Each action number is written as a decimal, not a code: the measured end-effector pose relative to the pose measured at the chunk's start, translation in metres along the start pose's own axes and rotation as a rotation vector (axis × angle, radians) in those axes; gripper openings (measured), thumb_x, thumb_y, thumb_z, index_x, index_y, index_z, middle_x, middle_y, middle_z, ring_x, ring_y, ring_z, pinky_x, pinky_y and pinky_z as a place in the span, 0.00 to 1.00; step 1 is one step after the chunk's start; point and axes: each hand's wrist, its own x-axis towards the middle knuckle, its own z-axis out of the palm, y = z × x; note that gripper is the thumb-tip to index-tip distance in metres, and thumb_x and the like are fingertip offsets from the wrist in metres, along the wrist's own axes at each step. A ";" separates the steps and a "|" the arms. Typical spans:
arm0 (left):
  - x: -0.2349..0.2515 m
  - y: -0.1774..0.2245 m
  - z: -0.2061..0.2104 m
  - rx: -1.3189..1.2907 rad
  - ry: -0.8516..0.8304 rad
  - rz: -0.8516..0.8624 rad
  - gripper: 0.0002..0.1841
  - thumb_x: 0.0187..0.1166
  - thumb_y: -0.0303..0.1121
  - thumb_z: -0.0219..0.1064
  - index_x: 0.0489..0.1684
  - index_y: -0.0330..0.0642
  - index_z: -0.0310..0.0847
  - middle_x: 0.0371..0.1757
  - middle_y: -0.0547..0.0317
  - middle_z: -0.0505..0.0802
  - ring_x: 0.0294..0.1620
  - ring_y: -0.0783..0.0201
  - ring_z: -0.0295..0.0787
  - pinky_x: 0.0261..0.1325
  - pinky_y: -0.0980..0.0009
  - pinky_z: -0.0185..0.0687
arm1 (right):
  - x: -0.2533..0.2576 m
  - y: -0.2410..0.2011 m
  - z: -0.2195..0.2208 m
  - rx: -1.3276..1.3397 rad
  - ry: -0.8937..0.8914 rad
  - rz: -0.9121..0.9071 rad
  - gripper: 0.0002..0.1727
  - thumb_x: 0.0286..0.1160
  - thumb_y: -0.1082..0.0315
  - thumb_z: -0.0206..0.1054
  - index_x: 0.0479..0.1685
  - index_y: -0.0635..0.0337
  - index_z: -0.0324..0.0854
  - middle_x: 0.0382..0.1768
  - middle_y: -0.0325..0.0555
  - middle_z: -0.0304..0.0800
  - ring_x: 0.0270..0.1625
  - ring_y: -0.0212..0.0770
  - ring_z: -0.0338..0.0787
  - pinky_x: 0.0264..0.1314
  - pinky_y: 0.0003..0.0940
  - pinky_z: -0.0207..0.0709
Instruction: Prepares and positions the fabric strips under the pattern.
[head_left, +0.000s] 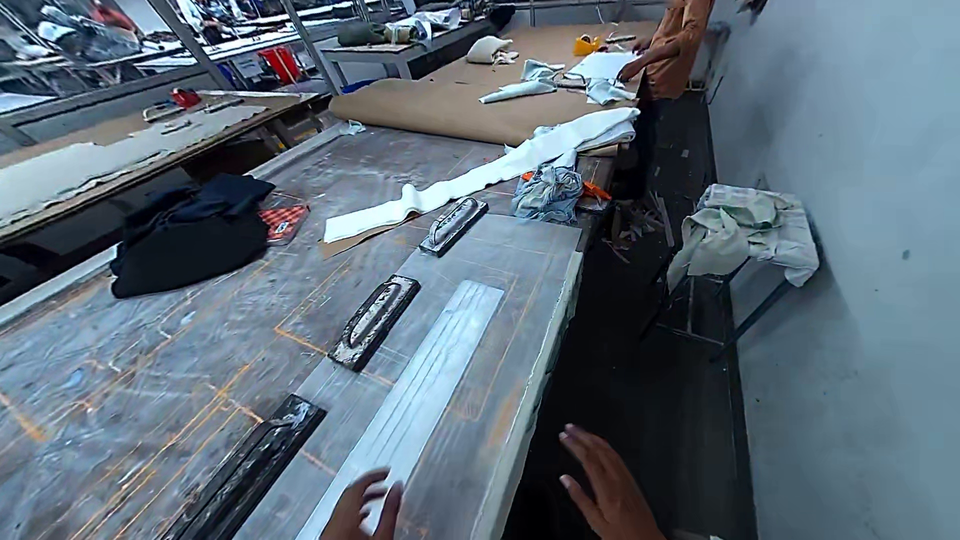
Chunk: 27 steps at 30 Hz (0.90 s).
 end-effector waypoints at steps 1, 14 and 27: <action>0.036 0.015 0.020 -0.029 -0.013 0.060 0.23 0.83 0.41 0.68 0.65 0.30 0.83 0.62 0.37 0.90 0.59 0.48 0.92 0.59 0.50 0.91 | 0.003 0.017 -0.005 0.015 0.026 0.048 0.29 0.86 0.49 0.60 0.81 0.53 0.76 0.82 0.50 0.76 0.83 0.49 0.75 0.84 0.51 0.71; 0.278 0.211 0.294 0.059 -0.606 0.720 0.37 0.84 0.65 0.56 0.80 0.46 0.78 0.84 0.56 0.80 0.90 0.59 0.66 0.94 0.44 0.49 | 0.102 0.283 -0.117 -0.009 -0.067 0.465 0.42 0.80 0.56 0.67 0.90 0.67 0.56 0.84 0.71 0.64 0.69 0.61 0.86 0.65 0.54 0.84; 0.501 0.368 0.386 -0.401 -0.174 0.003 0.14 0.83 0.44 0.68 0.54 0.46 0.90 0.40 0.65 0.96 0.30 0.69 0.91 0.33 0.67 0.90 | 0.342 0.464 -0.175 0.260 0.018 0.537 0.32 0.81 0.56 0.64 0.82 0.62 0.69 0.71 0.55 0.83 0.55 0.43 0.92 0.51 0.41 0.89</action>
